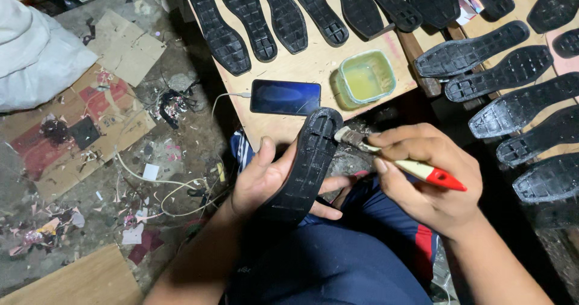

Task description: The person sits on the floor holding a black rubber shoe sole and brushes a liquid, likely adhesive, from a small container onto the sole's textured underside using a brush. They rotate the sole to coat different areas, then place the finished sole on the table with the other coated soles.

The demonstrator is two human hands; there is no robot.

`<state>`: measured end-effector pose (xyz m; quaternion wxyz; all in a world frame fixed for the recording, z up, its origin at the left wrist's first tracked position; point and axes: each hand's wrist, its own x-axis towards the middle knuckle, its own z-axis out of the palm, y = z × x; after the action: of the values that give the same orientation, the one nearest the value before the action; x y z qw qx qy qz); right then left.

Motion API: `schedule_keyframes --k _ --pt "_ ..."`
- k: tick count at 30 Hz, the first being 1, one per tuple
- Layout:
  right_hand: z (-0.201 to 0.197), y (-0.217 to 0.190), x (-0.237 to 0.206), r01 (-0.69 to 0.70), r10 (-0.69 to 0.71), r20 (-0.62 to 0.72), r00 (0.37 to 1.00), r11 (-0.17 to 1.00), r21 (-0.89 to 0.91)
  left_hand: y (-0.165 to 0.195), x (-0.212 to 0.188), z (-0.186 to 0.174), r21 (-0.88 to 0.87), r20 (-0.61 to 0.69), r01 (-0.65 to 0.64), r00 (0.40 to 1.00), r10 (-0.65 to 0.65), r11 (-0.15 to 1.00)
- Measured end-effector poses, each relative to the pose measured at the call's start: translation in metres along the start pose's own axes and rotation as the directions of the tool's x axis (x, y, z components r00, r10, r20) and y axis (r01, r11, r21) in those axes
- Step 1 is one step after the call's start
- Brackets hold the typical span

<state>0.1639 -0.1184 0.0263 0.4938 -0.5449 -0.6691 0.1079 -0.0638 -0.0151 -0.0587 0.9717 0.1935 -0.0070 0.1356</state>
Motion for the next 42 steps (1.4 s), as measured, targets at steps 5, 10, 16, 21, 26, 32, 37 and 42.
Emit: schedule_keyframes --k 5,10,16,21,26,32,37,42 --pt "-0.002 0.003 0.012 0.031 -0.034 -0.051 0.998 0.998 -0.062 0.001 0.001 -0.005 0.015 0.063 0.059 0.996 -0.060 0.998" --pt "0.008 -0.005 0.007 -0.023 0.027 -0.045 0.999 0.997 0.080 -0.003 0.001 -0.009 0.082 0.064 0.059 0.996 -0.065 0.995" --pt "0.016 0.012 0.007 -0.143 0.162 -0.201 0.966 0.984 0.103 -0.004 0.005 -0.013 -0.093 0.021 0.008 1.000 -0.006 0.996" --pt "0.012 0.015 0.006 -0.001 0.004 -0.040 0.999 0.998 0.070 0.000 0.006 -0.011 -0.403 0.045 -0.053 0.996 0.077 0.914" --pt "0.015 -0.009 -0.003 -0.028 0.010 0.113 0.994 0.987 0.158 0.002 0.010 -0.009 -0.476 -0.043 -0.121 0.993 0.114 0.871" --pt "0.012 -0.005 0.007 0.043 -0.042 0.011 0.999 0.994 -0.097 -0.002 0.016 -0.007 -0.243 0.090 -0.062 0.992 0.086 0.968" --pt "0.030 -0.014 -0.017 0.153 -0.163 0.219 0.962 0.986 0.061 -0.004 0.028 -0.008 -0.294 -0.036 -0.210 0.977 0.208 0.933" --pt "0.029 -0.014 -0.038 -0.116 0.085 0.142 0.986 0.966 0.231 0.004 0.053 -0.021 -0.211 -0.267 -0.376 0.910 0.317 0.902"
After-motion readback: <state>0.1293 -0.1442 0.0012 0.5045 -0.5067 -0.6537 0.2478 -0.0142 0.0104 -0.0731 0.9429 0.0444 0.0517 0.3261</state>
